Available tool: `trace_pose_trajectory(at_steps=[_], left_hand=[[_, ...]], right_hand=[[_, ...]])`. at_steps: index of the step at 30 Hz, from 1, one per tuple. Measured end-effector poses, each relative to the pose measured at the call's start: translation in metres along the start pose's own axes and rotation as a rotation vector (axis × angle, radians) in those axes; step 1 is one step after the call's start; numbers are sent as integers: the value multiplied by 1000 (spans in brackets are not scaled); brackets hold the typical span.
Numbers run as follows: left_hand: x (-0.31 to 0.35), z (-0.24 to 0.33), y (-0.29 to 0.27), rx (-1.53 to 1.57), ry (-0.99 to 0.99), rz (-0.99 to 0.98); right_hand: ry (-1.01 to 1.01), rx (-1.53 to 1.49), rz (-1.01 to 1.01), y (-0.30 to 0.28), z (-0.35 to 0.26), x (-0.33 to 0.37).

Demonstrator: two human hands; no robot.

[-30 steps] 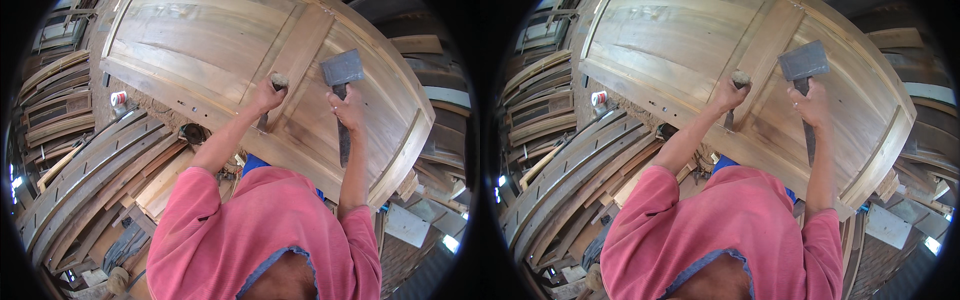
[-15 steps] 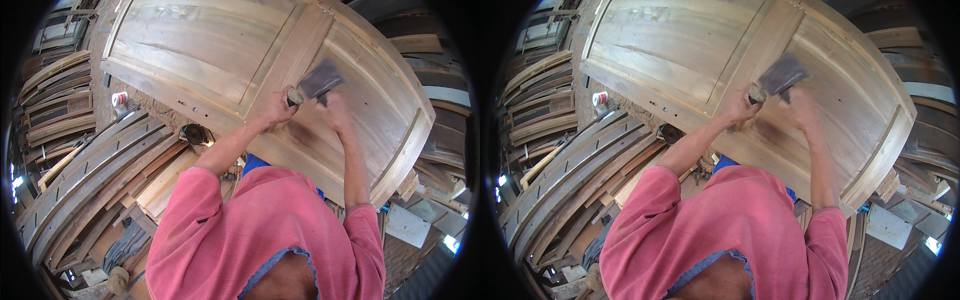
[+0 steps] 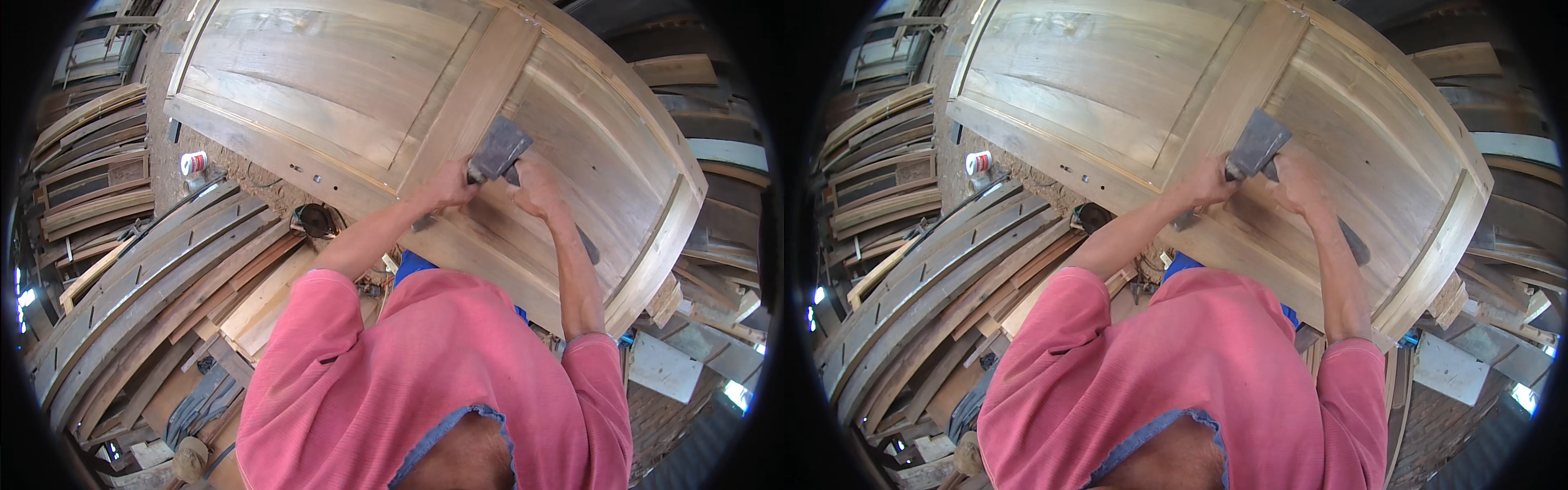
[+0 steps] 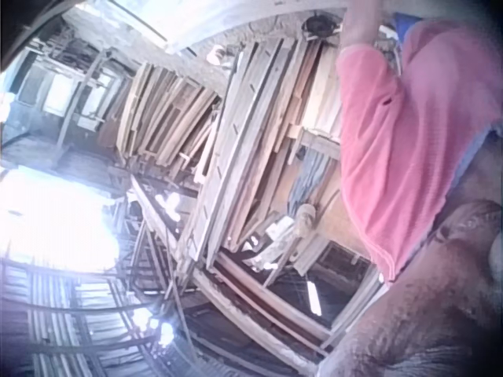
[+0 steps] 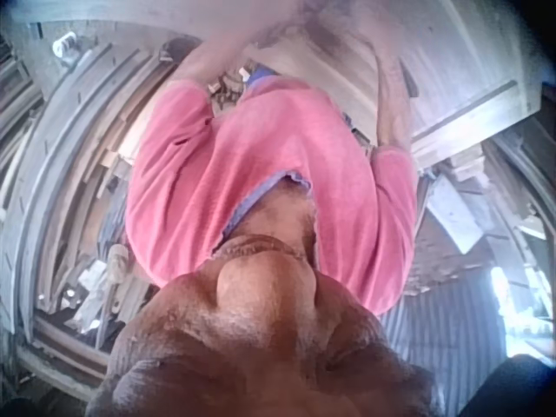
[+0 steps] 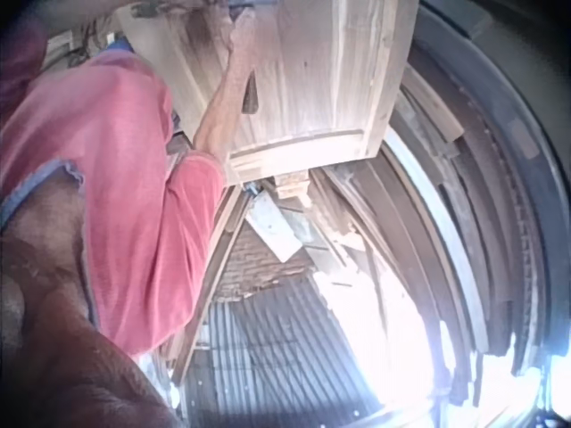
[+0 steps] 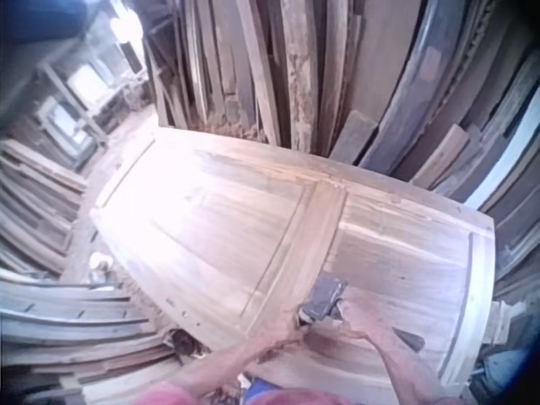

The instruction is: The person chisels the surface of a wooden door using a chisel and a hammer, moving around the door to work on different sections and edges.

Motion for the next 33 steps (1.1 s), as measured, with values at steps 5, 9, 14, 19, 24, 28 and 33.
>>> trace_pose_trajectory(at_steps=[5,9,14,19,24,28,33], left_hand=[[52,-109,-30,-122,-212,-1],[77,-80,-49,-637,-254,-229],[59,-60,-40,-856,-204,-376],[44,-65,-33,-908,-138,-471],[28,-60,-31,-962,-57,-390],[-6,5,-25,-934,80,-268],[-59,121,-1,-941,580,-12]], right_hand=[[230,-456,-59,45,16,44],[466,-741,98,62,56,79],[546,-796,212,60,74,113],[535,-830,303,71,83,133],[508,-1085,317,90,81,137],[493,-1213,341,98,91,135],[520,-1272,419,69,94,144]])
Point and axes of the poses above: each hand's wrist, its own x-axis away from the middle knuckle, its own y-axis out of the palm, z = x × y, the point moved 9 cm from there along -x, towards the middle knuckle, and after that the axes turned 1 degree about -x, right-handed, at the moved point
